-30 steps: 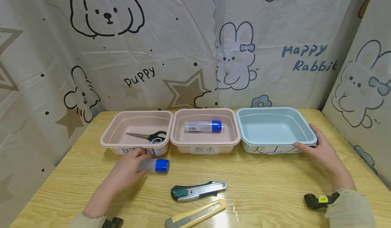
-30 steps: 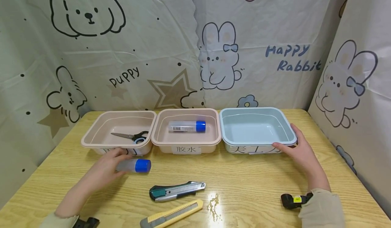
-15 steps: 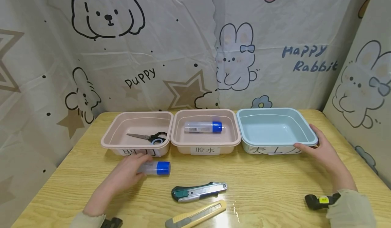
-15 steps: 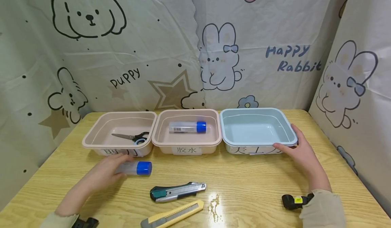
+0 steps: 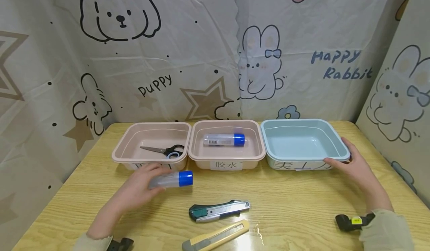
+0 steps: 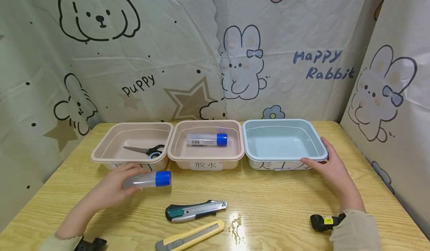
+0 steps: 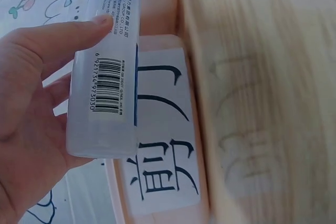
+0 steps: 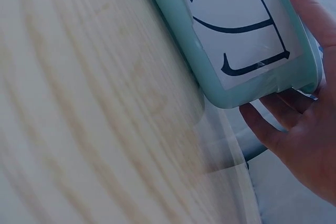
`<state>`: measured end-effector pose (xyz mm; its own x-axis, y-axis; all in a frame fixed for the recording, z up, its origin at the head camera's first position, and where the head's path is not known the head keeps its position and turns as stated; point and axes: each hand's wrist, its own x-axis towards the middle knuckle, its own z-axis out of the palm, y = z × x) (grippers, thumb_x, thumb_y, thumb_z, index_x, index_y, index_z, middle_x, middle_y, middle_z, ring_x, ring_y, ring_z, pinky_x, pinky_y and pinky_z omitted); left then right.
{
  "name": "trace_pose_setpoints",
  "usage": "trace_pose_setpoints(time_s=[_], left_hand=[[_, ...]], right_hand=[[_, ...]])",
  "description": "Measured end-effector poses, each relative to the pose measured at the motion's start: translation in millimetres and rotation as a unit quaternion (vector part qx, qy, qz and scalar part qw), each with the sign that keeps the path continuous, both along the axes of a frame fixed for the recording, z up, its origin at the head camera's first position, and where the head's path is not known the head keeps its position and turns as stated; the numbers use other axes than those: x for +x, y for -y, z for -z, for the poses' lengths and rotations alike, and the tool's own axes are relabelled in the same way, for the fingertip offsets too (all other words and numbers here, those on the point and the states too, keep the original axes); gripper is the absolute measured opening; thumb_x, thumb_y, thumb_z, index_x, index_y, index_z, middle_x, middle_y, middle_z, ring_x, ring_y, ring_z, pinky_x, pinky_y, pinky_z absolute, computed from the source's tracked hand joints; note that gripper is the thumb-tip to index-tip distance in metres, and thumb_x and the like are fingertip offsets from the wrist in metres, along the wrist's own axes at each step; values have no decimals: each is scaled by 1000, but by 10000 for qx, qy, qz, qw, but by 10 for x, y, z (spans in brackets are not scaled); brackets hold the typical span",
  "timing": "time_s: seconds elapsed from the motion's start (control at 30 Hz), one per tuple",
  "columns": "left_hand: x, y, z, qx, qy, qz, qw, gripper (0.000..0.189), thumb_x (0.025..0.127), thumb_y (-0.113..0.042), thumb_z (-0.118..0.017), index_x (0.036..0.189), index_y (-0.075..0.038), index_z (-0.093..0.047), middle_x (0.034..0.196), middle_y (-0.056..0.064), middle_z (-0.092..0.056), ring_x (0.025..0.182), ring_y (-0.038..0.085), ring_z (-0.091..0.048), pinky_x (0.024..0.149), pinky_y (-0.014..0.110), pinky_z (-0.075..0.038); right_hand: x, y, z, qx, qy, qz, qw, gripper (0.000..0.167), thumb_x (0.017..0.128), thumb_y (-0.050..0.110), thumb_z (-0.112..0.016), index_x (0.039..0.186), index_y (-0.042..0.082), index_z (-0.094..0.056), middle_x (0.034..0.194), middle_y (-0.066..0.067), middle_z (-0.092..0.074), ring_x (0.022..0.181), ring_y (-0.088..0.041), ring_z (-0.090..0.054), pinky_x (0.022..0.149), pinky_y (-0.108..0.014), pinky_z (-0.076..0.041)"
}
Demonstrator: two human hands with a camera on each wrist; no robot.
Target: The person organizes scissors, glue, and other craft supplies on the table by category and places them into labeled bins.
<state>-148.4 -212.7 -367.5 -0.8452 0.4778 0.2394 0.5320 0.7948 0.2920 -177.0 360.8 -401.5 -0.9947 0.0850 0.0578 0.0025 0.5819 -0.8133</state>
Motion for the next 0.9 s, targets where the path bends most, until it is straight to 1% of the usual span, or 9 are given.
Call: trace_pose_setpoints(time_s=[0.1, 0.23, 0.43, 0.53, 0.63, 0.77, 0.8, 0.87, 0.9], left_hand=[[1, -20, -31, 43, -29, -6, 10000, 47, 72, -15, -75, 117, -18, -61, 119, 7, -57, 107, 27, -52, 88, 48, -44], [-41, -58, -75, 152, -123, 27, 9998, 47, 72, -14, -75, 116, -19, -62, 115, 3, -58, 104, 23, -52, 87, 45, -45], [-179, -167, -170, 190, -491, 185, 9984, 45, 71, -15, -77, 114, -20, -64, 107, 1, -60, 99, 20, -54, 84, 42, -45], [-242, -252, -241, 236, -533, 215, 9981, 44, 72, -16, -76, 114, -19, -64, 106, 2, -60, 98, 20, -53, 84, 42, -44], [-303, -343, -314, 279, -493, 219, 9982, 44, 73, -17, -76, 115, -18, -63, 110, 4, -60, 102, 22, -52, 87, 43, -44], [-394, -468, -381, 316, -373, 275, 9984, 44, 75, -20, -75, 117, -17, -62, 117, 6, -58, 108, 24, -51, 92, 44, -42], [-419, -499, -393, 339, -367, 315, 9983, 44, 75, -20, -74, 117, -16, -62, 118, 7, -58, 110, 25, -51, 93, 45, -41], [-475, -560, -415, 354, -405, 414, 9977, 43, 75, -20, -74, 116, -16, -62, 118, 7, -58, 111, 26, -50, 95, 45, -40], [-500, -592, -428, 362, -422, 456, 9974, 43, 75, -21, -74, 116, -15, -62, 118, 7, -58, 112, 26, -50, 96, 45, -39]], right_hand=[[-10, 2, -3, 7, -12, -7, 10000, 96, 85, 30, -64, 145, 9, 8, 148, -29, 1, 129, -53, -11, 100, -67, -12], [-9, 12, -4, -32, -20, 57, 10000, 97, 84, 30, -64, 146, 10, 7, 148, -28, 1, 129, -52, -11, 101, -66, -12], [-1, 9, -7, 61, -66, 286, 9996, 97, 82, 32, -67, 146, 9, 2, 148, -28, -6, 129, -51, -15, 100, -64, -16], [-8, 2, -5, 168, -93, 363, 9992, 97, 81, 33, -67, 146, 7, 0, 147, -29, -10, 127, -50, -20, 100, -64, -18], [-17, -2, 5, 226, -83, 395, 9989, 96, 81, 33, -67, 146, 6, -2, 146, -29, -13, 126, -48, -23, 101, -61, -20], [-18, -3, 20, 362, -52, 447, 9983, 94, 81, 33, -67, 146, 7, -4, 146, -28, -17, 124, -43, -28, 105, -44, -29], [-19, -4, 23, 405, -41, 475, 9980, 94, 81, 34, -67, 147, 8, -5, 145, -28, -19, 122, -41, -29, 104, -40, -30], [-17, -7, 22, 468, -56, 520, 9975, 94, 81, 35, -68, 147, 8, -6, 144, -28, -22, 118, -33, -34, 96, -24, -35], [-18, -7, 22, 454, -70, 523, 9976, 94, 80, 34, -68, 147, 8, -7, 143, -29, -23, 116, -30, -35, 94, -24, -36]])
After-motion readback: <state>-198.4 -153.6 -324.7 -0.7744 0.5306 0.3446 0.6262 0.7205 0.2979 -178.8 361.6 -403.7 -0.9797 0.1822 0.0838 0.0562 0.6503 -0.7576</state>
